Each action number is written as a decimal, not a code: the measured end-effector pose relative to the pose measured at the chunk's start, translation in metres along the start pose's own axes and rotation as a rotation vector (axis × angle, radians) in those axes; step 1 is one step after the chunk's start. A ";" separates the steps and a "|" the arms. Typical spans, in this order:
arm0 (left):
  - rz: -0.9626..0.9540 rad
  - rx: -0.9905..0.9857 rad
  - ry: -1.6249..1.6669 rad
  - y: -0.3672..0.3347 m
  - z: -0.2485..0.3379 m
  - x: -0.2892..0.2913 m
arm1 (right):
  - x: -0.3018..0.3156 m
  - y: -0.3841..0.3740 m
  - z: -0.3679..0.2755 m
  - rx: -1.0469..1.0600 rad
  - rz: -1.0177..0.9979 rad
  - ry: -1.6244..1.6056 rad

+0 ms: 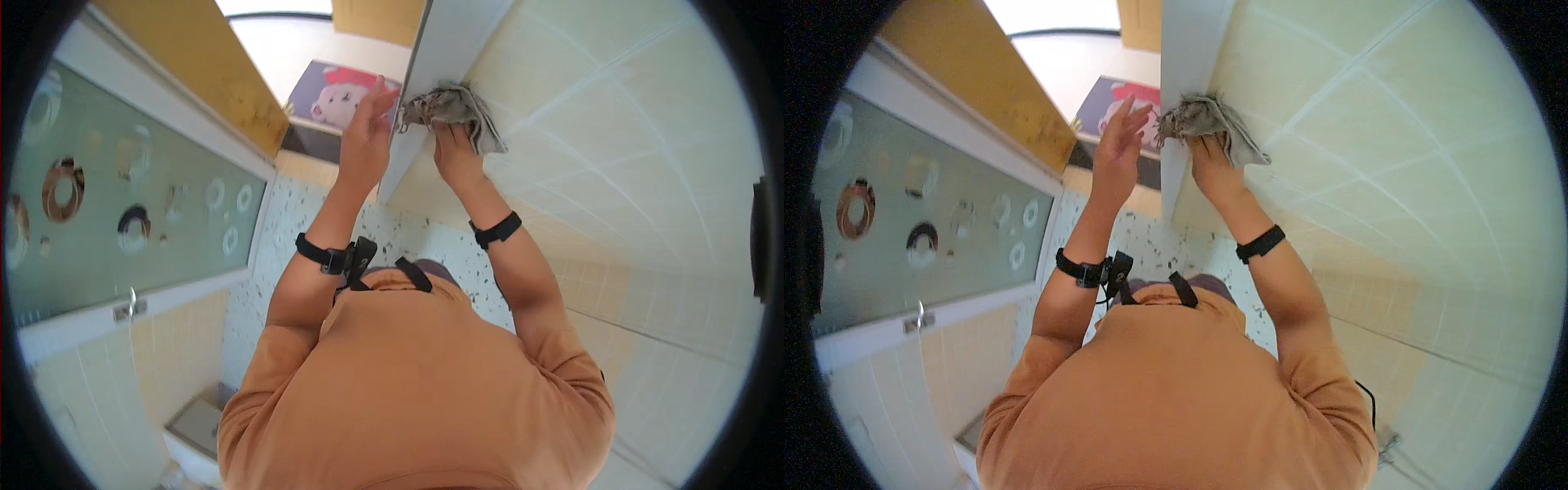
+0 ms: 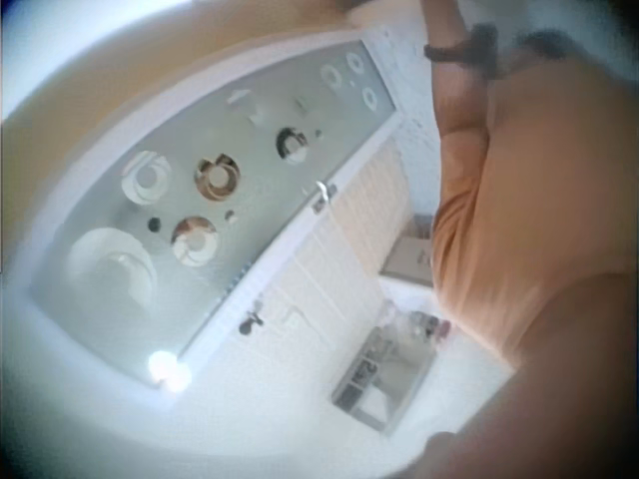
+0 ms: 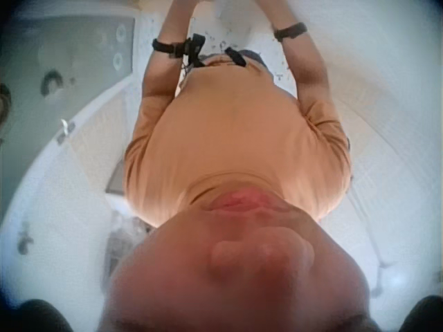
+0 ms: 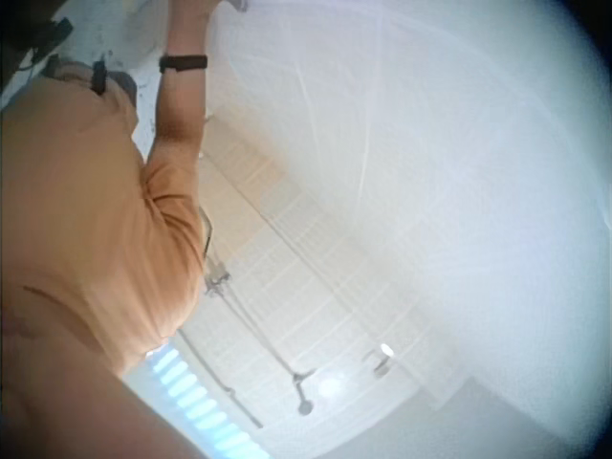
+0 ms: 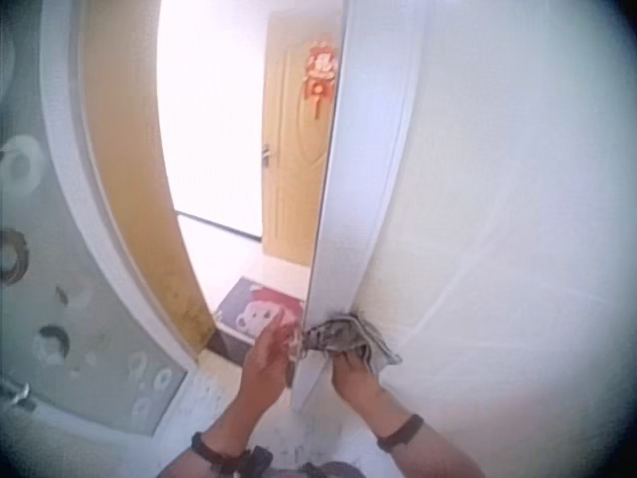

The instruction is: Using a damp cloth to wipe down bathroom tiles and door frames.

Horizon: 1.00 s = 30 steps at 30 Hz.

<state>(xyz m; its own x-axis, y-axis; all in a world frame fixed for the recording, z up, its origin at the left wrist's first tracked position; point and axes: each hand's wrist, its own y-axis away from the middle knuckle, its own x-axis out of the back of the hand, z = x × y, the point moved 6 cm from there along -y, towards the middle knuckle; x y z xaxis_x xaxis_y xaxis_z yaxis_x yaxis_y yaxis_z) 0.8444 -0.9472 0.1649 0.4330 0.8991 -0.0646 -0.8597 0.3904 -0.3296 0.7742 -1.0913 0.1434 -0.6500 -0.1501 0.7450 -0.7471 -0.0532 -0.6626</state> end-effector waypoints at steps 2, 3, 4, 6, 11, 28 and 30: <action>0.110 0.045 -0.079 0.017 -0.014 0.011 | -0.020 0.013 0.002 0.142 -0.097 0.094; 0.149 0.087 -0.092 0.030 -0.016 0.015 | -0.028 0.021 0.003 0.158 -0.134 0.051; 0.193 0.120 -0.075 0.044 -0.018 0.017 | -0.037 0.028 0.005 0.170 -0.198 0.133; 0.275 0.154 -0.095 0.070 -0.020 0.029 | -0.054 0.032 0.007 0.208 -0.249 0.241; 0.384 0.305 -0.115 0.147 -0.038 0.063 | -0.025 0.019 0.009 0.355 -0.339 0.293; 0.593 0.578 0.100 0.298 -0.170 0.066 | -0.135 0.066 0.045 0.026 -1.261 -0.377; 0.685 0.626 0.131 0.341 -0.205 0.071 | -0.153 0.080 0.015 0.010 -1.236 -0.320</action>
<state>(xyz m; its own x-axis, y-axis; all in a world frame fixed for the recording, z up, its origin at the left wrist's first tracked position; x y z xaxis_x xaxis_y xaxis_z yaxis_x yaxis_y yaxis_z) 0.6377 -0.7905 -0.1451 -0.2276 0.9579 -0.1751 -0.9115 -0.1463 0.3843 0.8162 -1.0869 -0.0250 0.5372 -0.2259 0.8127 -0.8264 -0.3338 0.4535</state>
